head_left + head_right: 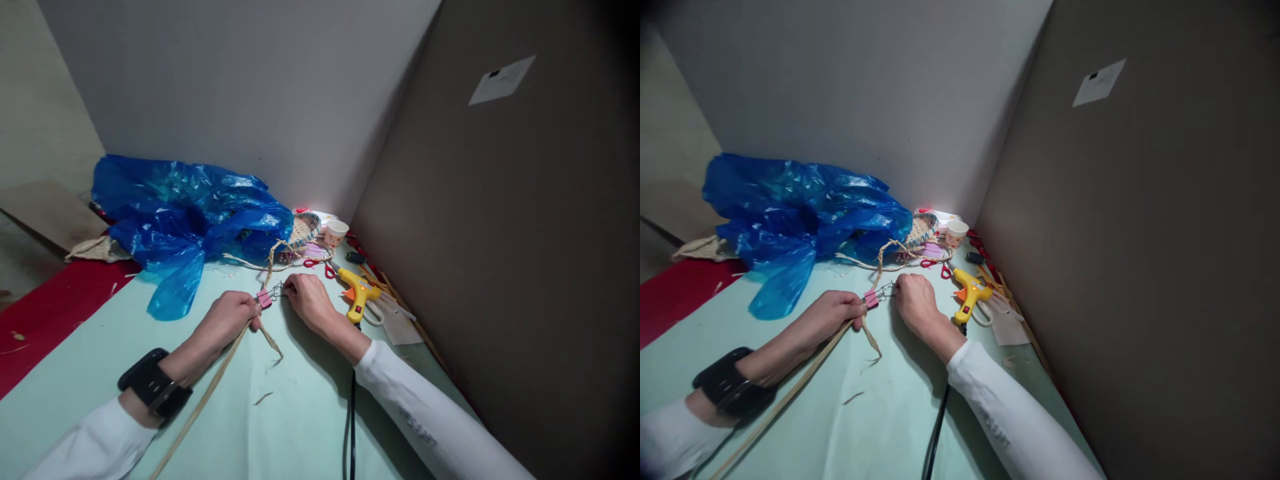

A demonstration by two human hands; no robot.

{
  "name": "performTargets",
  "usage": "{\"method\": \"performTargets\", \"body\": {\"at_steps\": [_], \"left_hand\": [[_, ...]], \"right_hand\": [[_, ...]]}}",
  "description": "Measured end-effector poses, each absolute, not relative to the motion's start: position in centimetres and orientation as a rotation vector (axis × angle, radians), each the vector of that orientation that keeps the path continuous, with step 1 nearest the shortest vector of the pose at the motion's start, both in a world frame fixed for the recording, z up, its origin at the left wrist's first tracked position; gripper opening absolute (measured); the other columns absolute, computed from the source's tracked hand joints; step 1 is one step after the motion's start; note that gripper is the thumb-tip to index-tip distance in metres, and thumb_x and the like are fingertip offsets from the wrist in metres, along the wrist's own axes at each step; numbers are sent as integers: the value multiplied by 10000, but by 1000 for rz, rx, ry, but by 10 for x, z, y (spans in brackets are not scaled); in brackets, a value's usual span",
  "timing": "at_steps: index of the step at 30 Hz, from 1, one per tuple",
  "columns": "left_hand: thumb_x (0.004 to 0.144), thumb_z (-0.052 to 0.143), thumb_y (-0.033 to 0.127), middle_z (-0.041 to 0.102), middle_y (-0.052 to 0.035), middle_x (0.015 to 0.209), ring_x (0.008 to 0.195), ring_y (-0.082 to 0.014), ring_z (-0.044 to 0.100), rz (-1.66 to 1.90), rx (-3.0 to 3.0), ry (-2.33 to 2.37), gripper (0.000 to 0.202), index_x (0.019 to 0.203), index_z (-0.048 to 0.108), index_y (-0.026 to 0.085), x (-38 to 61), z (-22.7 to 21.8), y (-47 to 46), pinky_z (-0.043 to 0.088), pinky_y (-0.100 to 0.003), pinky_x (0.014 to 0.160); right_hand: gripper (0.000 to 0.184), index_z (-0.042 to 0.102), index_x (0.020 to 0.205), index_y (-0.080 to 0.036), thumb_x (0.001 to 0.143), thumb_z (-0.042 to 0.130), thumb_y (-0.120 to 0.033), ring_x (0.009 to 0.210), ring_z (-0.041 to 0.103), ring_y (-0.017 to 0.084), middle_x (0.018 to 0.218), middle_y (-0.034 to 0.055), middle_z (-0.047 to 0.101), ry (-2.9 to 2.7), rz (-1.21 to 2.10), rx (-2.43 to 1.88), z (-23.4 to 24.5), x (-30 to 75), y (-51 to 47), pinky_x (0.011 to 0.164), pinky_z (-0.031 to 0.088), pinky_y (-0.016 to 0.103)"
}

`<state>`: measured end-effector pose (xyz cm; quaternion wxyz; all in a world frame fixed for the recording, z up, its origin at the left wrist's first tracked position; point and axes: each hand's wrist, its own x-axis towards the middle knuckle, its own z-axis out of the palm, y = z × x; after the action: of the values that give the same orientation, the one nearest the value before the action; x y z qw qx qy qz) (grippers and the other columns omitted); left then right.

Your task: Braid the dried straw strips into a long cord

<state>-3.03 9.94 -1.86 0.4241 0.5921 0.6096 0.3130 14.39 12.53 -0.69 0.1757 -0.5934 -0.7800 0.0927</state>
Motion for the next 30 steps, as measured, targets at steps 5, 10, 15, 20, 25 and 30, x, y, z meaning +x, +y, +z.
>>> {"method": "performTargets", "body": {"at_steps": [5,10,15,20,25,30], "left_hand": [[611,556,298,635,-29,500,628,-217,568,768,1512,1522,206,429,592,208,-28,-12,97,364,-298,624],[598,551,283,615,-22,470,608,-213,558,748,1545,1516,209,406,591,211,-27,-9,94,356,-296,613],[605,540,279,617,-28,474,600,-213,552,745,1553,1512,214,412,598,208,-24,-10,94,349,-293,599],[601,537,284,621,-32,473,591,-210,551,727,1551,1493,213,415,597,202,-18,-9,96,362,-294,609],[595,545,299,627,-35,492,598,-209,552,713,1545,1477,209,420,599,199,-18,-7,95,354,-293,603],[599,565,308,625,-37,502,610,-212,551,718,1542,1484,220,408,592,200,-20,-8,95,347,-293,601]], "right_hand": [[216,684,863,-143,781,488,-103,733,587,186,842,107,692,-2312,150,-1684,2,139,119,614,337,266],[241,666,924,-155,802,465,-105,833,572,203,934,112,647,-2478,65,-1559,8,138,127,656,359,268],[313,623,1061,-82,778,490,-102,837,573,239,981,178,636,-2549,98,-1532,12,133,141,676,389,295],[271,674,955,-125,773,483,-62,765,591,196,878,115,688,-2515,314,-1550,15,133,163,656,391,258],[192,731,828,-144,762,556,-102,678,589,143,798,50,705,-2409,581,-1577,17,140,178,600,395,212],[242,755,942,-122,794,565,-154,596,572,112,729,23,697,-2272,756,-1600,14,146,173,542,401,188]]}}
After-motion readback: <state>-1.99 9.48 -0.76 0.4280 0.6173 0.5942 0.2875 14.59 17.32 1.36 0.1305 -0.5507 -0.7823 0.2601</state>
